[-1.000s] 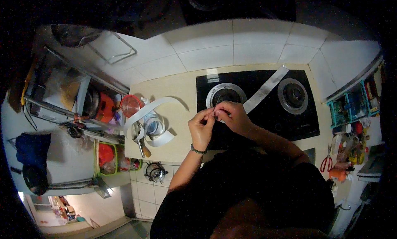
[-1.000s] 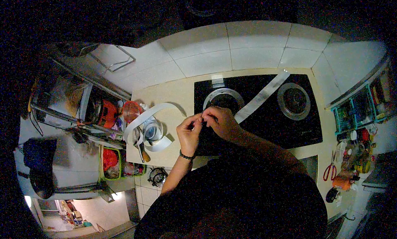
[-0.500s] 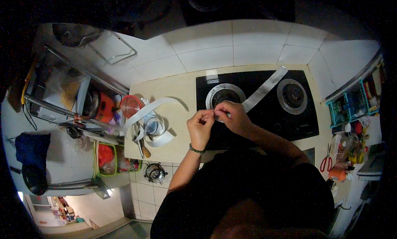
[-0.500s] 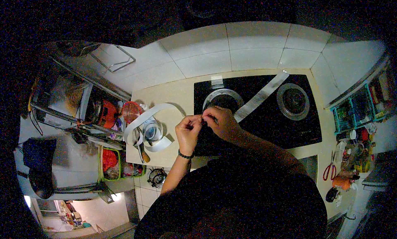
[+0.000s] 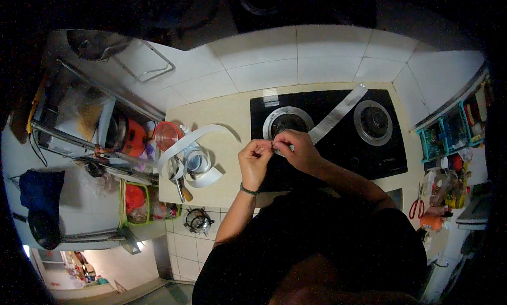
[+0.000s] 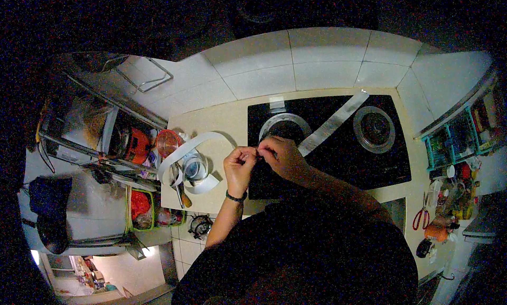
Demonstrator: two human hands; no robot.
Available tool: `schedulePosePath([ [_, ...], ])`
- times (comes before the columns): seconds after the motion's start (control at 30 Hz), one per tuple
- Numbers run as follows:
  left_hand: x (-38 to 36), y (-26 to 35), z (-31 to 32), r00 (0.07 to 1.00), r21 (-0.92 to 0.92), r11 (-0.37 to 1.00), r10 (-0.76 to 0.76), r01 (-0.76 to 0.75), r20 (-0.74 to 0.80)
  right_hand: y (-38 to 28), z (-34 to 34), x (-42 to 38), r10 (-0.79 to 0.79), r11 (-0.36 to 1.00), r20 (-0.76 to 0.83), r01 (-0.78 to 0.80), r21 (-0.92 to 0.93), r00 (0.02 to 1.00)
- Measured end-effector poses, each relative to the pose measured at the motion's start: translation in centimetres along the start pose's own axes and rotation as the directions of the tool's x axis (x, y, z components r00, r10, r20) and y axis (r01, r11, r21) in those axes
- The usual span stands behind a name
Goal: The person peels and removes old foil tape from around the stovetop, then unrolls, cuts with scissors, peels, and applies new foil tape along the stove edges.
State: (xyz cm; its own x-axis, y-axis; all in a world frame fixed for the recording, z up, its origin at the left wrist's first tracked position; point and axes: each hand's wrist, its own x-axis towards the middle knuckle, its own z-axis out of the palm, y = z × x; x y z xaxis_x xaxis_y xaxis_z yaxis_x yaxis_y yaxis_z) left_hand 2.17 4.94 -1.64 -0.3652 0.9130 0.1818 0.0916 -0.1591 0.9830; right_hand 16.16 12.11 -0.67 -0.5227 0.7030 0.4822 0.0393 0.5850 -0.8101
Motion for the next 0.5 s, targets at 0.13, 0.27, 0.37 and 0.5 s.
schedulePosePath([
  [0.13,0.2,-1.2,-0.2,0.999,-0.164,0.985,-0.042,0.045,0.024,-0.1,0.1,0.1,0.000,1.000,0.007,0.000,0.022,1.000],
  [0.27,0.4,-1.6,-0.4,0.971,-0.386,0.892,-0.228,0.236,0.068,-0.3,0.2,0.2,0.027,1.000,0.034,-0.028,0.015,0.999],
  [0.37,0.3,-0.9,-0.3,0.945,-0.575,0.754,-0.304,0.318,0.123,-0.4,0.2,0.3,0.030,0.999,0.025,-0.031,0.028,0.999],
  [0.5,0.4,-1.2,-0.3,0.940,-0.574,0.750,-0.319,0.329,0.122,-0.2,0.2,0.4,0.036,0.999,0.025,-0.037,0.024,0.999],
])
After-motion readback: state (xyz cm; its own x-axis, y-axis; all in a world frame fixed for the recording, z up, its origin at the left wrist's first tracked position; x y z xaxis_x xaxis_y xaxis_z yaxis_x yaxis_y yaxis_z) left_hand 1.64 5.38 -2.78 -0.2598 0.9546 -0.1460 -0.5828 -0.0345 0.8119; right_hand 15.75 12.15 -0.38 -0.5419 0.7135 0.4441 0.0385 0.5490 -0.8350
